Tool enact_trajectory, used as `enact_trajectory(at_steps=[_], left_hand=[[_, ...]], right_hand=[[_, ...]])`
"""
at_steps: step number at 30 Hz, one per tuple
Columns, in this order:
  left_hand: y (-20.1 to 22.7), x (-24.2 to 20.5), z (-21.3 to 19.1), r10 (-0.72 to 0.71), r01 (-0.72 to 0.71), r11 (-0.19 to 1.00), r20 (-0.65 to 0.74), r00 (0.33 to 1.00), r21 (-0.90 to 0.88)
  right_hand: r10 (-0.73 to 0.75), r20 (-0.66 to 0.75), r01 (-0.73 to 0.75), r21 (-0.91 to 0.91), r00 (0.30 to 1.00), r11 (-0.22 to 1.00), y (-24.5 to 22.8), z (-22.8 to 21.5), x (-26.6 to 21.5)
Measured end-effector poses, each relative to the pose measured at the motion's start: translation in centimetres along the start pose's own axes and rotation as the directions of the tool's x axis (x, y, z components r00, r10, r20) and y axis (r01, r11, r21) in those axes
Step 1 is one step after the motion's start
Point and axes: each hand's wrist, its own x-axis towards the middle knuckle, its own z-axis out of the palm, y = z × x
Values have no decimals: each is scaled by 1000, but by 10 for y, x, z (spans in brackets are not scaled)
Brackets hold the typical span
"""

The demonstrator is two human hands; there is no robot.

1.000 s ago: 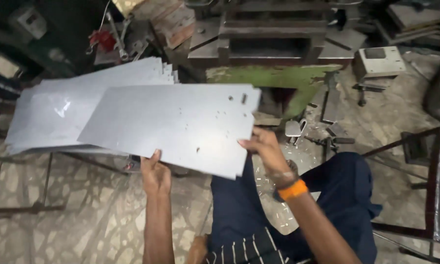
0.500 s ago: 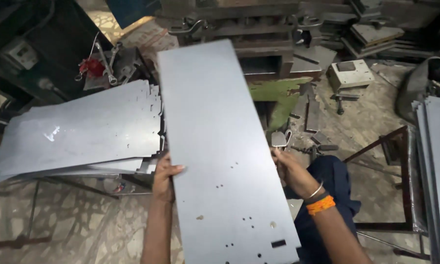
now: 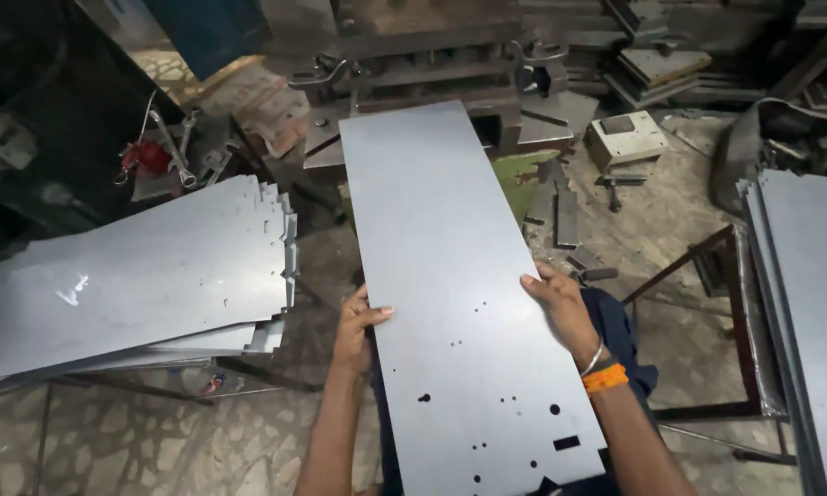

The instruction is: Operating a manual press machine to stamp or punch holes into metal sheets.

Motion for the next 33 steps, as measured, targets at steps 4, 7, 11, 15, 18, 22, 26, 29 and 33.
enact_trajectory(at_steps=[4,7,11,15,18,22,26,29,33], left_hand=[[1,-2,11,-6,6,1000,-13,1000,-31],[7,2,24,-22,21,998,-9,1000,-55],[-1,2,15,-42,39,998,-50,998,-53],[-32,11,-12,-74,74,997,-103,992,-12],[-29,10,14,-77,72,996,-113,991,-44],[-31,21,12,-25,16,996,-113,993,-85],[-91,58,-78,-54,17,977,-168,984,-214],[-71,48,-71,-83,26,962,-201,976,-270],[-37,35,-54,-199,198,980,-96,975,-21]], right_hand=[[-121,87,118,38,989,992,52,-38,26],[-44,-27,46,76,999,996,58,-48,36],[32,4,-33,34,999,999,33,-34,26],[138,-41,-135,75,990,988,61,-40,30],[166,-97,-160,71,981,985,56,-36,30],[220,-112,-210,94,969,973,49,-31,24],[166,-63,-155,151,984,976,46,-34,23],[110,-4,-110,89,994,990,33,-20,15],[92,-19,-91,47,996,995,20,0,21]])
